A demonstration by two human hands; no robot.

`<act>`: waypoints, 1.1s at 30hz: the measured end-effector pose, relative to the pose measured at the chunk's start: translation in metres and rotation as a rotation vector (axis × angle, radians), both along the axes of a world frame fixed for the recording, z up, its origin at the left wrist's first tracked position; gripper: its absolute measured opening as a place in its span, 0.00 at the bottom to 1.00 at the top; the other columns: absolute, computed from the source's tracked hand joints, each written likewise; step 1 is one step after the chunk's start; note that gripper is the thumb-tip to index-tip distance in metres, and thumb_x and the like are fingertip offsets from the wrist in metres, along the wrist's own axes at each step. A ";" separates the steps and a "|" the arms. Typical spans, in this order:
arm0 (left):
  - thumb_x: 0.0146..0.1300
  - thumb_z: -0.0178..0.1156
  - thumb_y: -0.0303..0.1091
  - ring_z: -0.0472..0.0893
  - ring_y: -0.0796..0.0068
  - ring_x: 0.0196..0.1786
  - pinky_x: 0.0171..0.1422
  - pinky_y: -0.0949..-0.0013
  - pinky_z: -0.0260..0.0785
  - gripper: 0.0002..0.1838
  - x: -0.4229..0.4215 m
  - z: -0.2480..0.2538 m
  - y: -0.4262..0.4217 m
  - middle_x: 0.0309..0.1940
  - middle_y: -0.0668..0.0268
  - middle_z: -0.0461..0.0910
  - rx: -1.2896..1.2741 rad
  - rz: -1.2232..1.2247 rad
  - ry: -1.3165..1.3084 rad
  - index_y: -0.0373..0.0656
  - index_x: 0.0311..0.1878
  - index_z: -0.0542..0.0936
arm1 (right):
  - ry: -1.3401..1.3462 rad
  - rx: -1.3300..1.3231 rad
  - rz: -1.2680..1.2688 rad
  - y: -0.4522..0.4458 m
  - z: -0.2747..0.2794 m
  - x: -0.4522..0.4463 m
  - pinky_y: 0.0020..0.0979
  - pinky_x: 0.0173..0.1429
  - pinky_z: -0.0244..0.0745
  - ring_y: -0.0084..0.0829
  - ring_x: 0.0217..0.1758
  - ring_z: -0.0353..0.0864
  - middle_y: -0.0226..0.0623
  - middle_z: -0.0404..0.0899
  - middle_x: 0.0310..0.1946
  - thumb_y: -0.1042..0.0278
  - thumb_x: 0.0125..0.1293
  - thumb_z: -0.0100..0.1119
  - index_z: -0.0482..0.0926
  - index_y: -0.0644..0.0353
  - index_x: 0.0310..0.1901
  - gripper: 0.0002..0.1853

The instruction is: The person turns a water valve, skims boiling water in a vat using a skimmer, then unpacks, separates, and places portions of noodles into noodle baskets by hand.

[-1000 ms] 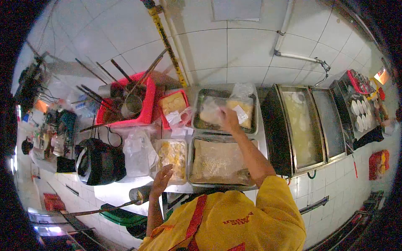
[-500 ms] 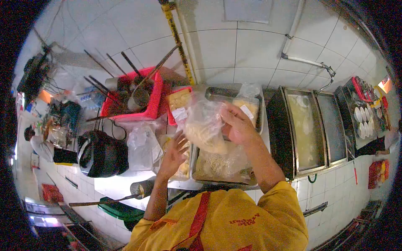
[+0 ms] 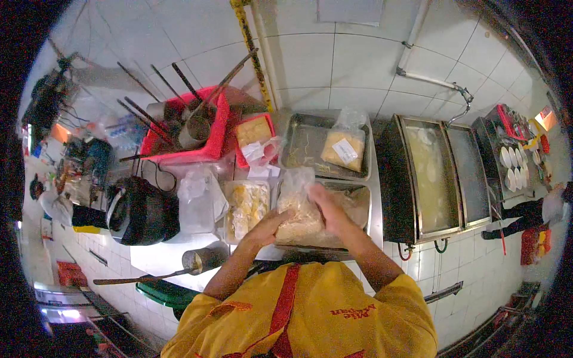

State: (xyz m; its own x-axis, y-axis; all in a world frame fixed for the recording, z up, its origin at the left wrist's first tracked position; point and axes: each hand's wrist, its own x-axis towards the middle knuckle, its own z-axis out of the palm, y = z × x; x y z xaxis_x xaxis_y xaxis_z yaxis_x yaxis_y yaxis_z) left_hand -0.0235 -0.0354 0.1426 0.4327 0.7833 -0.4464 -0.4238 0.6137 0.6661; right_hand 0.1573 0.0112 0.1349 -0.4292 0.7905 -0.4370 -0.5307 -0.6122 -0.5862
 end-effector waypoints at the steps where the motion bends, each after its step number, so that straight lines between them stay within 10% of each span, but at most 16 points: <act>1: 0.66 0.54 0.43 0.77 0.71 0.50 0.55 0.66 0.72 0.23 0.001 -0.017 0.001 0.51 0.62 0.76 -0.035 -0.057 -0.024 0.36 0.58 0.69 | -0.033 0.025 0.064 -0.011 -0.015 0.005 0.34 0.53 0.75 0.30 0.48 0.77 0.35 0.75 0.48 0.59 0.67 0.52 0.70 0.59 0.54 0.18; 11: 0.67 0.51 0.45 0.78 0.68 0.50 0.54 0.64 0.73 0.23 0.033 -0.114 -0.003 0.51 0.61 0.76 -0.396 -0.353 -0.220 0.39 0.57 0.70 | -0.028 -0.219 0.090 -0.085 -0.062 0.041 0.37 0.57 0.73 0.35 0.56 0.73 0.38 0.71 0.54 0.61 0.69 0.48 0.65 0.60 0.59 0.20; 18: 0.63 0.57 0.39 0.80 0.67 0.44 0.47 0.64 0.77 0.20 0.033 -0.039 -0.026 0.45 0.57 0.78 -0.210 -0.230 -0.067 0.35 0.53 0.73 | -0.104 0.024 0.137 -0.103 -0.038 0.060 0.33 0.57 0.74 0.32 0.54 0.73 0.38 0.71 0.53 0.66 0.64 0.55 0.65 0.62 0.59 0.23; 23: 0.63 0.57 0.43 0.79 0.68 0.47 0.49 0.67 0.74 0.23 0.040 -0.041 -0.032 0.47 0.60 0.77 -0.112 -0.255 0.187 0.36 0.55 0.71 | -0.744 0.446 0.297 -0.111 -0.038 0.072 0.28 0.45 0.76 0.26 0.39 0.80 0.37 0.80 0.37 0.59 0.63 0.58 0.74 0.66 0.48 0.19; 33: 0.62 0.58 0.46 0.78 0.68 0.47 0.49 0.69 0.73 0.26 0.078 -0.075 -0.007 0.49 0.60 0.76 -0.229 -0.217 -0.033 0.34 0.55 0.72 | -0.954 0.350 0.178 -0.108 -0.032 0.102 0.28 0.26 0.71 0.25 0.20 0.76 0.37 0.77 0.18 0.53 0.70 0.43 0.74 0.66 0.26 0.24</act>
